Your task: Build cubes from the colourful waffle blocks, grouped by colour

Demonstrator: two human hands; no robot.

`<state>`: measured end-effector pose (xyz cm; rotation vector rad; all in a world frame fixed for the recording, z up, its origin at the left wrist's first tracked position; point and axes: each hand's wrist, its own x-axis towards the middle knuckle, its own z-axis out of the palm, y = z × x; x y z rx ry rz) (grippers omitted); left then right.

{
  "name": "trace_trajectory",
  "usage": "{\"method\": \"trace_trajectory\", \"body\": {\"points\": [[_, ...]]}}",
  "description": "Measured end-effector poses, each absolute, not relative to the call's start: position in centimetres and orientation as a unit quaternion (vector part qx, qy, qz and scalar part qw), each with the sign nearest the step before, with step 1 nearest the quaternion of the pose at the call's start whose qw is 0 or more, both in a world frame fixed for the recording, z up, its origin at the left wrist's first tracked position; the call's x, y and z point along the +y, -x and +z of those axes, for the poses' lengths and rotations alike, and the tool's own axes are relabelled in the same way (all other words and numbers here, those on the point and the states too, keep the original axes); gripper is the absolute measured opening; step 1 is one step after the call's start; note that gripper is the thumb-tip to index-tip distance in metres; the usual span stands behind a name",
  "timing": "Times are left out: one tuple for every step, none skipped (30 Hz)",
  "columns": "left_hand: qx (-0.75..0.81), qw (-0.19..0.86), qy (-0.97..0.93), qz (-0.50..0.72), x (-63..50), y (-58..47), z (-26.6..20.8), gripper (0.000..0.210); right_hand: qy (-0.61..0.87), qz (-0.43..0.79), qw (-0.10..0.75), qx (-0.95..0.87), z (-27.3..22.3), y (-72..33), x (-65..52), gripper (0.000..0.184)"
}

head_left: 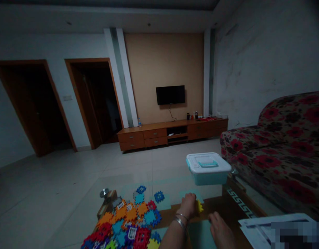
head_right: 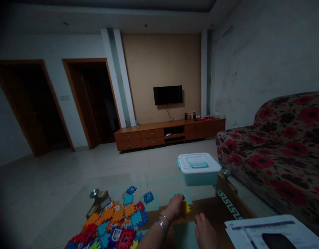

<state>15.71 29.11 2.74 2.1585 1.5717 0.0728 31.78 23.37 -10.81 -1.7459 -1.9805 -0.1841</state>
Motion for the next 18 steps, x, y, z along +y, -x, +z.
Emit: {"method": "trace_trajectory", "body": {"points": [[0.573,0.235,-0.785,0.026,29.1,-15.6,2.7,0.072,0.639,-0.067,0.258,-0.721,-10.8,-31.8,23.4,0.038],[0.574,0.236,-0.784,0.025,29.1,-15.6,2.7,0.072,0.639,-0.068,0.27,-0.717,-10.7,-31.8,23.3,0.038],[0.575,0.237,-0.783,0.025,29.1,-15.5,2.6,0.072,0.636,-0.068,0.278,-0.717,-10.7,-31.8,23.3,0.038],[0.575,0.238,-0.782,0.024,29.1,-15.5,2.6,0.072,0.633,-0.066,0.281,-0.718,-10.6,-31.9,23.2,0.037],[0.576,0.238,-0.782,0.024,29.0,-15.5,2.5,0.072,0.629,-0.064,0.282,-0.722,-10.6,-31.9,23.2,0.036],[0.576,0.238,-0.782,0.023,29.0,-15.5,2.5,0.072,0.627,-0.062,0.281,-0.724,-10.6,-31.9,23.2,0.036],[0.575,0.237,-0.782,0.022,29.0,-15.5,2.5,0.072,0.626,-0.06,0.279,-0.725,-10.6,-32.0,23.1,0.036],[0.575,0.236,-0.783,0.02,28.9,-15.6,2.5,0.072,0.627,-0.057,0.278,-0.726,-10.6,-32.1,23.1,0.035],[0.576,0.234,-0.783,0.019,28.8,-15.6,2.5,0.071,0.628,-0.054,0.279,-0.724,-10.7,-32.1,23.1,0.035],[0.576,0.232,-0.783,0.017,28.7,-15.6,2.5,0.07,0.631,-0.052,0.281,-0.721,-10.8,-32.2,23.1,0.035],[0.577,0.23,-0.783,0.015,28.5,-15.6,2.5,0.07,0.632,-0.05,0.285,-0.719,-10.9,-32.3,23.1,0.034],[0.578,0.226,-0.784,0.014,28.3,-15.6,2.6,0.07,0.631,-0.046,0.288,-0.719,-11.0,-32.4,23.1,0.034],[0.579,0.223,-0.784,0.013,28.1,-15.6,2.7,0.071,0.627,-0.041,0.291,-0.721,-11.0,-32.5,23.0,0.034],[0.579,0.219,-0.785,0.012,27.9,-15.6,2.9,0.072,0.623,-0.036,0.292,-0.725,-11.0,-32.5,23.0,0.033],[0.579,0.215,-0.787,0.011,27.6,-15.4,3.1,0.074,0.617,-0.032,0.292,-0.73,-11.0,-32.6,23.0,0.033],[0.578,0.21,-0.788,0.01,27.4,-15.2,3.4,0.075,0.613,-0.026,0.291,-0.734,-10.9,-32.6,22.9,0.033],[0.576,0.205,-0.791,0.008,27.2,-14.8,3.8,0.075,0.61,-0.021,0.292,-0.736,-10.8,-32.7,22.9,0.033],[0.573,0.2,-0.794,0.008,27.0,-14.3,4.2,0.075,0.609,-0.014,0.293,-0.737,-10.7,-32.7,22.8,0.033]]}}
